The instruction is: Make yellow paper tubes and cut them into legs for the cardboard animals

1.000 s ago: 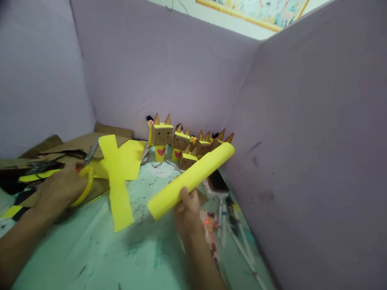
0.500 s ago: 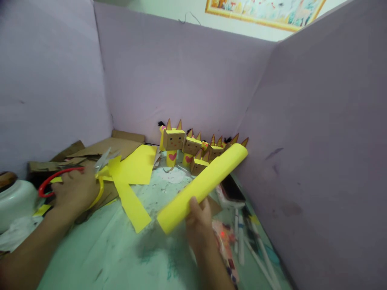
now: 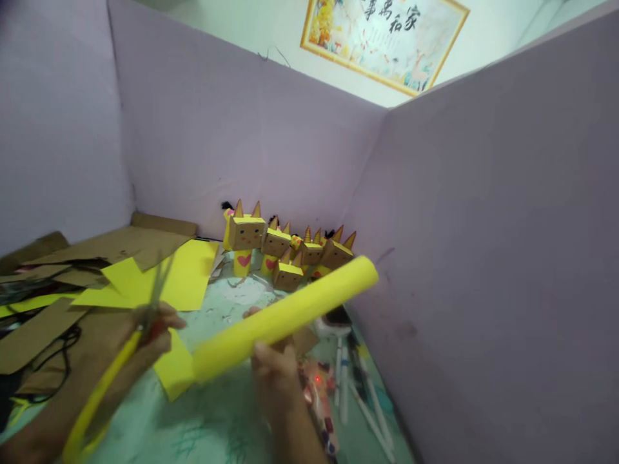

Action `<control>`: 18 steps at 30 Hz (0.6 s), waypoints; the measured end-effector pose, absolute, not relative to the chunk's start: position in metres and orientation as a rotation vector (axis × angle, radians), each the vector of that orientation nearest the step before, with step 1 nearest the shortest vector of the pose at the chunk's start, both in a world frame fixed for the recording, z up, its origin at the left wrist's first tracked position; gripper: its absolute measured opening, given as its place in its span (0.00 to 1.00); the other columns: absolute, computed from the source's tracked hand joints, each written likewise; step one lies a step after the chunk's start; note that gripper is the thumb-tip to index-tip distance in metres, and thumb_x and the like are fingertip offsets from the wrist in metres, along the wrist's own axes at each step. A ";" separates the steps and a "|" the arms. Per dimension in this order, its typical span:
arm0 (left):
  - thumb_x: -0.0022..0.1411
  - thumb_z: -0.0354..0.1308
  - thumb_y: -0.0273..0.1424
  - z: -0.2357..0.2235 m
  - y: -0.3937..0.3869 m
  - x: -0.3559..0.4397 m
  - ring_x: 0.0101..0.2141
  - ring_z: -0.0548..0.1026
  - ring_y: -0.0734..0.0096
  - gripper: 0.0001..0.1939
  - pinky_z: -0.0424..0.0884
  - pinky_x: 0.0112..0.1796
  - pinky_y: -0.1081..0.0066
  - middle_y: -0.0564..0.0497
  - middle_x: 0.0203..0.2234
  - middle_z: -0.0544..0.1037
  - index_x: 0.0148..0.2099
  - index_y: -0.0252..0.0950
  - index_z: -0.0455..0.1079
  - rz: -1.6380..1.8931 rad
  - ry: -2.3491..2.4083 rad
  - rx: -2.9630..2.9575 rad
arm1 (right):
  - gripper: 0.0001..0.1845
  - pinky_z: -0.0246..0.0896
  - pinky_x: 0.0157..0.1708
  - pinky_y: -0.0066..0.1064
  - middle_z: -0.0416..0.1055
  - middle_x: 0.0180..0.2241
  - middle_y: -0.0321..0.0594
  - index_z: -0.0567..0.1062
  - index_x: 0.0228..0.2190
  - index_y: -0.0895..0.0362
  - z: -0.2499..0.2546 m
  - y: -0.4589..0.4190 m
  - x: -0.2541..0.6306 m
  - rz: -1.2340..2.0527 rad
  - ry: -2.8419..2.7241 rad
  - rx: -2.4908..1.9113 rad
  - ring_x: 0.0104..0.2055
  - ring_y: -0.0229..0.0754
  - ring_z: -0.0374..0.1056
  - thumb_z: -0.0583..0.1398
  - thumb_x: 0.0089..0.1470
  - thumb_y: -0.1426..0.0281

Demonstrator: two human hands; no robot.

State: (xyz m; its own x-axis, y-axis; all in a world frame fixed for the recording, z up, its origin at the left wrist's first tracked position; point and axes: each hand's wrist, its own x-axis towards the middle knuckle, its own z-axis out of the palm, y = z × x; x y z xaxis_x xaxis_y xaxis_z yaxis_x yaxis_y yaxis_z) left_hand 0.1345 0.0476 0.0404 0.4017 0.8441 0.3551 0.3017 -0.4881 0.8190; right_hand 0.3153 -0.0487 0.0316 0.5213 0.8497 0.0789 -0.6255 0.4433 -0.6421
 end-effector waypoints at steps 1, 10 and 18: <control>0.54 0.55 0.45 0.037 0.039 0.139 0.26 0.72 0.67 0.18 0.69 0.27 0.73 0.54 0.30 0.76 0.45 0.45 0.62 0.935 0.951 2.022 | 0.24 0.64 0.45 0.36 0.78 0.35 0.33 0.76 0.35 0.48 0.032 -0.048 0.313 0.951 -0.418 -0.586 0.40 0.43 0.72 0.68 0.30 0.75; 0.47 0.62 0.47 0.027 0.028 0.152 0.29 0.73 0.65 0.23 0.68 0.29 0.74 0.55 0.31 0.75 0.43 0.44 0.62 0.757 0.880 1.960 | 0.22 0.63 0.47 0.38 0.77 0.38 0.35 0.76 0.36 0.51 0.022 -0.050 0.304 1.036 -0.469 -0.597 0.44 0.45 0.71 0.68 0.34 0.74; 0.52 0.59 0.45 0.035 0.066 0.133 0.35 0.73 0.62 0.20 0.70 0.32 0.69 0.50 0.40 0.76 0.44 0.45 0.61 1.147 1.013 1.667 | 0.28 0.66 0.21 0.29 0.72 0.22 0.39 0.74 0.42 0.61 0.038 -0.064 0.333 1.461 -0.648 -0.694 0.19 0.38 0.66 0.60 0.45 0.54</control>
State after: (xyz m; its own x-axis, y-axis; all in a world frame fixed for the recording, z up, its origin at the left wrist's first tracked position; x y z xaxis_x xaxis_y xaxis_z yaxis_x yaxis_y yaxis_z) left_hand 0.1334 0.0658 0.0347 0.2510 0.9305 0.2669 0.1496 -0.3097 0.9390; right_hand 0.3331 -0.0645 0.0376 0.0150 0.9996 -0.0245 -0.6523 -0.0088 -0.7579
